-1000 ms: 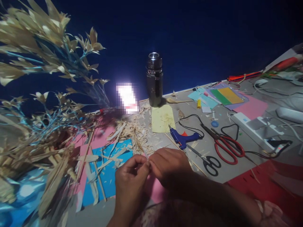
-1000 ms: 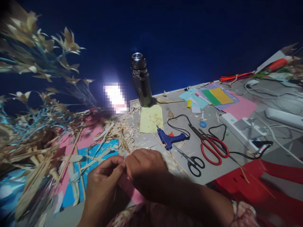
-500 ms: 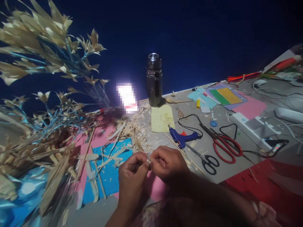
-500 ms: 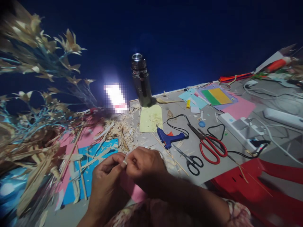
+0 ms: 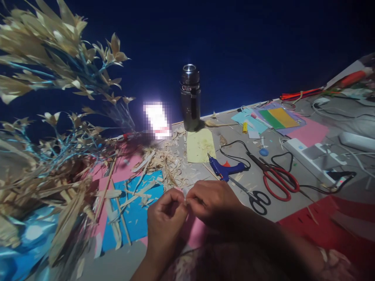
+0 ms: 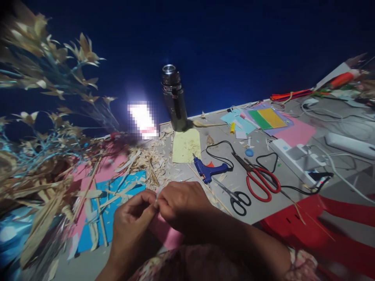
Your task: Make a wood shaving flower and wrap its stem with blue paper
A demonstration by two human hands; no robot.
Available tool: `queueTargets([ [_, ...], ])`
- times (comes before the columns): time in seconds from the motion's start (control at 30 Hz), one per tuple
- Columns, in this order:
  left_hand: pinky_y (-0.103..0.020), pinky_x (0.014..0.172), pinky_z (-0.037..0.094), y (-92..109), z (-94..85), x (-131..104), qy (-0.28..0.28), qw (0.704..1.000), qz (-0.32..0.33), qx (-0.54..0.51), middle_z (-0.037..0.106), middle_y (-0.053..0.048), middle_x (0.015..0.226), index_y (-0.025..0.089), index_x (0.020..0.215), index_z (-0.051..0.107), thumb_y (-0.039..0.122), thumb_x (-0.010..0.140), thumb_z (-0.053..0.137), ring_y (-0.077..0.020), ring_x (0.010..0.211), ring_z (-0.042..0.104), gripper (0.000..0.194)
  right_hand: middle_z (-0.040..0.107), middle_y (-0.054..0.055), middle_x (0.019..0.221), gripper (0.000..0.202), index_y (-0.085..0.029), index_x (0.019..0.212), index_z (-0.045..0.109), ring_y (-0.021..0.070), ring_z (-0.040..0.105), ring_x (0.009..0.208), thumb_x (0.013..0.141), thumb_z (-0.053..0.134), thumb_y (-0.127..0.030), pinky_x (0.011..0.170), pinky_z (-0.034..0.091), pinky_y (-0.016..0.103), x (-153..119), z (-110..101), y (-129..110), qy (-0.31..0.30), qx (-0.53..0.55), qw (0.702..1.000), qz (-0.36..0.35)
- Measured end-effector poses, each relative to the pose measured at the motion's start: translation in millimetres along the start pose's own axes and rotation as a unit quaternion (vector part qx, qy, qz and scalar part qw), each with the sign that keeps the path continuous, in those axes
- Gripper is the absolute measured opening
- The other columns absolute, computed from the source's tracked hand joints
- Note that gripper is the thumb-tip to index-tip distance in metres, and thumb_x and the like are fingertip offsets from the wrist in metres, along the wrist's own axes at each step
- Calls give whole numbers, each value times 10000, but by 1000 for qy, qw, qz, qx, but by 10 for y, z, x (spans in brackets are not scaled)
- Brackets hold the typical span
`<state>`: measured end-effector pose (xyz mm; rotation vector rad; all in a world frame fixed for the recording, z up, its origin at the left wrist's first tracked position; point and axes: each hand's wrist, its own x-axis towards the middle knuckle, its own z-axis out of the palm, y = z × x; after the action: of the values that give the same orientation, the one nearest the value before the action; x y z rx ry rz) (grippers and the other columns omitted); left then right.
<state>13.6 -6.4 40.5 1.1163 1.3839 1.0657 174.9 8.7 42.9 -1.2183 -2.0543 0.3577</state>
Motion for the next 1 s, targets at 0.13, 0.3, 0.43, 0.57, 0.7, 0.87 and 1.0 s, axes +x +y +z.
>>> queueTargets([
  [0.13, -252, 581, 409, 1, -3, 3, -17, 999, 6, 50, 592, 11, 616, 198, 630, 621, 237, 735, 669, -149, 606, 521, 121, 578, -5, 601, 239, -211, 657, 539, 162, 513, 554, 846, 547, -64, 529, 195, 345, -19, 1, -31, 1, -149, 983, -109],
  [0.3, -240, 552, 375, 12, 12, 24, -25, 999, -26, 3, 571, 23, 589, 193, 611, 611, 232, 707, 680, -127, 567, 476, 124, 561, -9, 589, 273, -206, 661, 531, 152, 500, 535, 893, 510, -66, 523, 197, 332, -36, 93, -84, 29, -169, 981, -88],
  [0.43, -246, 560, 373, -21, -5, 42, -54, 993, -72, -73, 587, 13, 600, 189, 625, 610, 273, 736, 703, -129, 568, 495, 167, 613, -25, 608, 251, -194, 674, 573, 111, 530, 536, 906, 534, -106, 531, 310, 268, -54, 139, -11, 18, -14, 999, 24],
  [0.57, -248, 567, 376, -31, -17, 55, -57, 993, -79, -60, 596, 10, 599, 186, 626, 619, 281, 736, 726, -132, 575, 504, 180, 697, -2, 739, 191, -190, 801, 645, 127, 594, 651, 946, 541, -121, 567, 330, 266, -77, 54, 93, -61, 8, 998, -34],
  [0.7, -244, 576, 386, 23, -20, 52, -58, 997, -47, -5, 610, 6, 592, 179, 597, 641, 221, 687, 719, -137, 589, 521, 126, 647, 2, 669, 180, -191, 724, 616, 143, 517, 605, 882, 573, -116, 551, 249, 304, -91, 34, 116, -56, -60, 995, -65],
  [0.87, -249, 599, 405, 29, -26, 44, -74, 990, -68, -103, 602, 6, 597, 178, 600, 638, 219, 696, 727, -138, 601, 519, 137, 630, -31, 619, 155, -181, 659, 627, 104, 506, 557, 804, 618, -126, 553, 295, 240, 12, 13, 37, -76, 83, 990, 85],
  [1.0, -263, 605, 410, 1, -29, 60, -76, 987, -85, -117, 604, -2, 605, 181, 619, 639, 251, 722, 737, -149, 604, 527, 159, 712, -7, 723, 175, -181, 727, 689, 119, 591, 655, 859, 594, -116, 621, 342, 237, 65, -56, 45, -139, 122, 978, 94],
])
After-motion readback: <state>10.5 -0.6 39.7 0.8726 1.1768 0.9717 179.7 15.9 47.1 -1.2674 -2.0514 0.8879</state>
